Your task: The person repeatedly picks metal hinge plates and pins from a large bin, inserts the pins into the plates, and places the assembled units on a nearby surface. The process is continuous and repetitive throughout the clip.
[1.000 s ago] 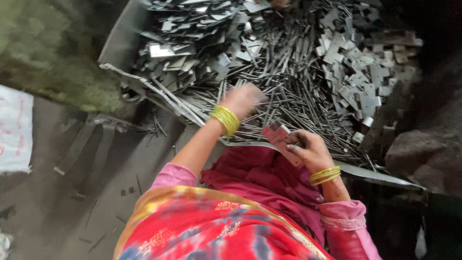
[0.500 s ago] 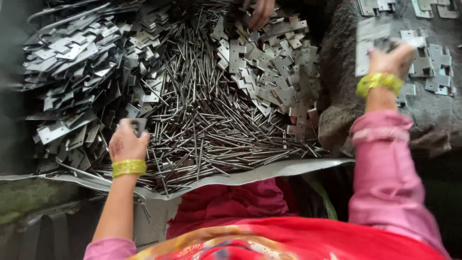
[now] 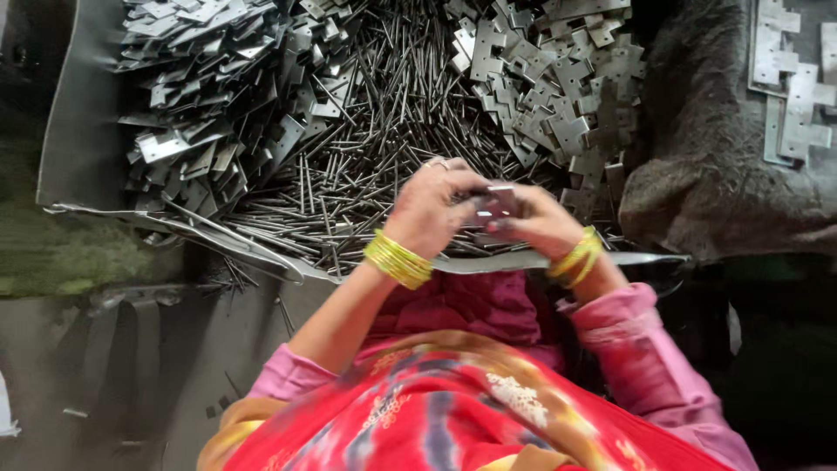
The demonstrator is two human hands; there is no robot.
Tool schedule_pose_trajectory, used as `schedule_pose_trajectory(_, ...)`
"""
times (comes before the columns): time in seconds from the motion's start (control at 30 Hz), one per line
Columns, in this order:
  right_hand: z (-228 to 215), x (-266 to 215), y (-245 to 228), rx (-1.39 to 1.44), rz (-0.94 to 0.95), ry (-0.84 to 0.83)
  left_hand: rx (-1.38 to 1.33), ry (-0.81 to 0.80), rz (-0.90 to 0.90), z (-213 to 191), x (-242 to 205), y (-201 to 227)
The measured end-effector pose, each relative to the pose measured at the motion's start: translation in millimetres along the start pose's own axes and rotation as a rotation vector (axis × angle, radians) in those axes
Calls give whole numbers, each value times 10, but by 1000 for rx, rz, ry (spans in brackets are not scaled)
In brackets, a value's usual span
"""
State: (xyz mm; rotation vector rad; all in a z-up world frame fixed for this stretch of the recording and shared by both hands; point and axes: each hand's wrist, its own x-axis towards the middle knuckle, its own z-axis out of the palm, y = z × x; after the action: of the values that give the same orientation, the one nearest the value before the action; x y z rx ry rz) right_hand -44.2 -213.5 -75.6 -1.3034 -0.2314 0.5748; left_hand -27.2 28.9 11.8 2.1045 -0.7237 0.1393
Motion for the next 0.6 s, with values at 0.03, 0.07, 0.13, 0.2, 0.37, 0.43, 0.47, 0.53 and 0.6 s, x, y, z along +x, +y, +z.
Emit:
schedule_pose_trajectory(0.03,175,8,82,230,87,-36,14,46,52,23,-52,41)
schedule_pose_trajectory(0.07,265,17,126,238,73,79,28,94,105,27,-112,60)
schedule_pose_trajectory(0.13,281,67,174,254,46,306,86,186,80,-53,-274,13)
schedule_pose_trajectory(0.2,10,182,137,-154,97,456,47,176,-112,-187,-463,-107)
schedule_pose_trajectory(0.37,-595,472,385,-1456,667,603,-26,167,-379,-363,-917,-306)
schedule_pose_trajectory(0.43,-667,488,514,-1539,612,539,-51,172,-388,-352,-975,-339)
schedule_pose_trajectory(0.47,-654,445,562,-1581,586,504,-42,162,-396,-320,-1000,-342)
schedule_pose_trajectory(0.53,-604,306,536,-1715,434,540,-22,138,-410,-236,-987,-353)
schedule_pose_trajectory(0.6,-515,148,366,-1794,235,645,-14,102,-378,-109,-859,-387)
